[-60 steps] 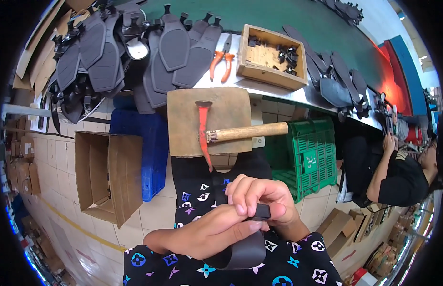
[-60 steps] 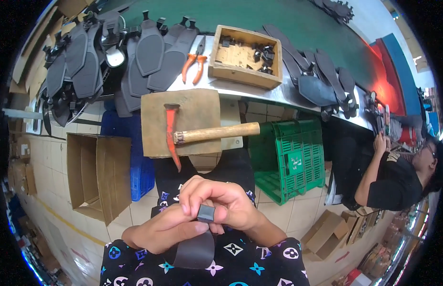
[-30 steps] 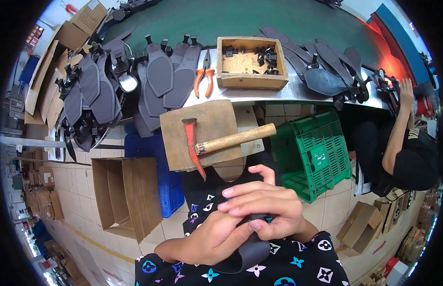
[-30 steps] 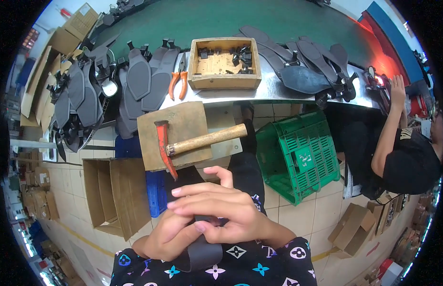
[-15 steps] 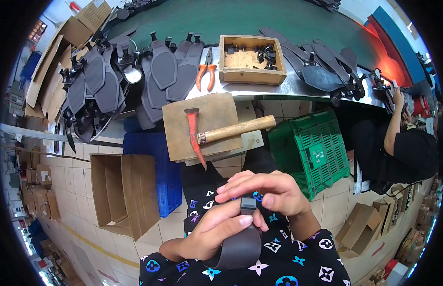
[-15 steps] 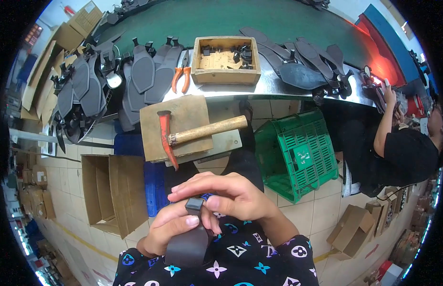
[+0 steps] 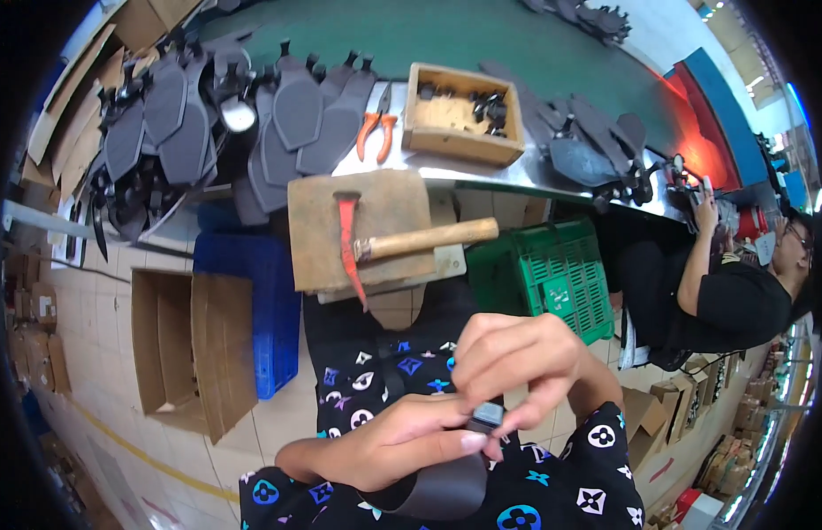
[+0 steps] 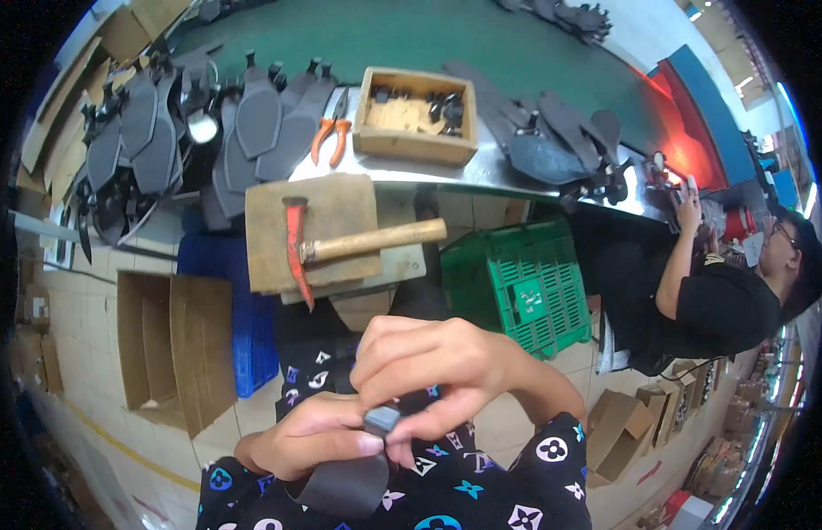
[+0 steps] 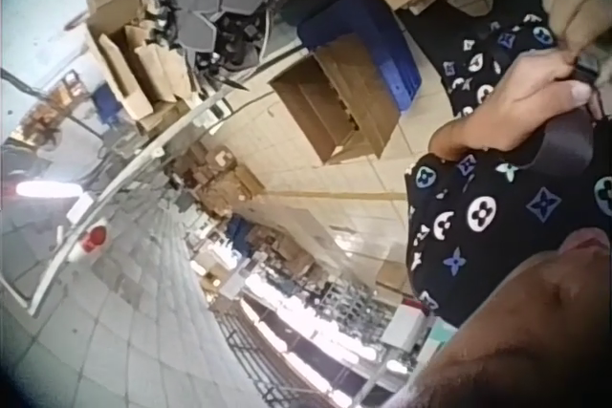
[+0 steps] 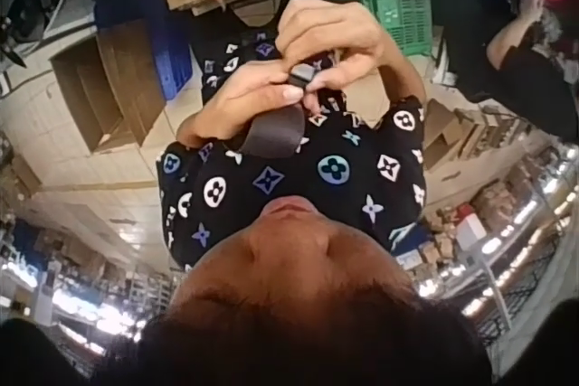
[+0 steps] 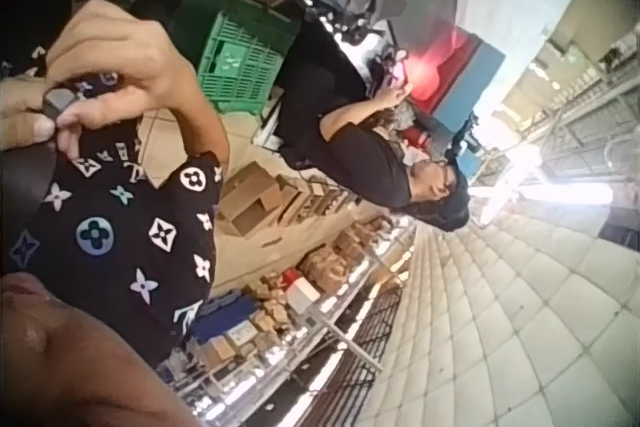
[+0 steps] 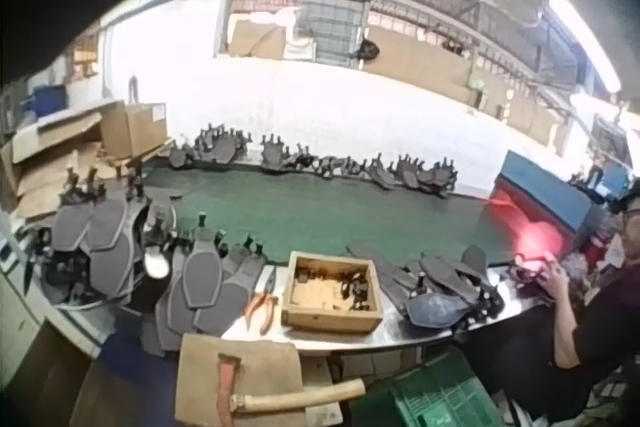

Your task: Hammering and attaching components to shoe soles at a manufacturing workbench.

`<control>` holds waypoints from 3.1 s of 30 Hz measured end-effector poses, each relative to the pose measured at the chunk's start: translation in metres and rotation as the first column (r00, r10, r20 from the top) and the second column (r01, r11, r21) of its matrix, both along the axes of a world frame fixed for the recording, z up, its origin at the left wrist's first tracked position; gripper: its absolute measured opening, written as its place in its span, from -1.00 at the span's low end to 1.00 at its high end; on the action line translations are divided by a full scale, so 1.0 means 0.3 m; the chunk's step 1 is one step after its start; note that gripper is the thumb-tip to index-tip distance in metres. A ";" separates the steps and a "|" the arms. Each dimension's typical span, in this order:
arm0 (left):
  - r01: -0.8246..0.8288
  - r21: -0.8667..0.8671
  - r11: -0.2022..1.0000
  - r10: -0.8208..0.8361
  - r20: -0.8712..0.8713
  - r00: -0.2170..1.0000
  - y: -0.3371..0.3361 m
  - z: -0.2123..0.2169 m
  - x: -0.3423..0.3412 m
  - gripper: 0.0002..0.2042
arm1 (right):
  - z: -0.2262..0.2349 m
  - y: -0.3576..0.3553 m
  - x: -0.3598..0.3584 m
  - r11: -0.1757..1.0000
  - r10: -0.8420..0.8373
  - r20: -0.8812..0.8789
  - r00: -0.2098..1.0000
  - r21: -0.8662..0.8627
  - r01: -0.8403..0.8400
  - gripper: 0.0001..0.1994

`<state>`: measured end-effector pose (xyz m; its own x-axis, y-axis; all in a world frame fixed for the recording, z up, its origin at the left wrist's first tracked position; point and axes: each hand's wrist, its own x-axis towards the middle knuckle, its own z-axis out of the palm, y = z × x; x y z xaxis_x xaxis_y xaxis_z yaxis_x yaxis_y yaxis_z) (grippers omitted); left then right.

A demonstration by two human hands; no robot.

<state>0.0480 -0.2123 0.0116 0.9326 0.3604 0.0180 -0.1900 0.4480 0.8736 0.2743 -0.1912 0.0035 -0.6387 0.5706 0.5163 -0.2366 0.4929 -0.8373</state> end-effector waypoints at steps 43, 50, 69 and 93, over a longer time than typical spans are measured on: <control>-0.759 0.625 0.181 0.938 0.121 0.324 0.494 0.022 0.009 -0.49 | 0.332 0.327 -0.040 -0.092 -0.494 -0.302 0.815 0.951 0.297 -0.56; -0.849 0.512 0.128 0.967 0.126 0.222 0.241 -0.011 -0.093 -0.56 | -0.257 0.200 -0.081 0.736 -0.674 0.571 0.470 0.574 0.358 0.08; 0.086 0.992 -0.090 0.622 -0.012 0.783 0.945 -0.309 0.634 -0.84 | -0.720 -0.549 0.164 -0.333 -0.932 0.360 -0.029 -0.824 0.459 -0.95; -0.733 -0.012 0.680 0.733 0.030 0.680 0.374 0.004 0.151 -0.76 | 0.013 0.109 -0.033 0.556 -0.767 0.029 0.641 -0.469 0.687 -0.64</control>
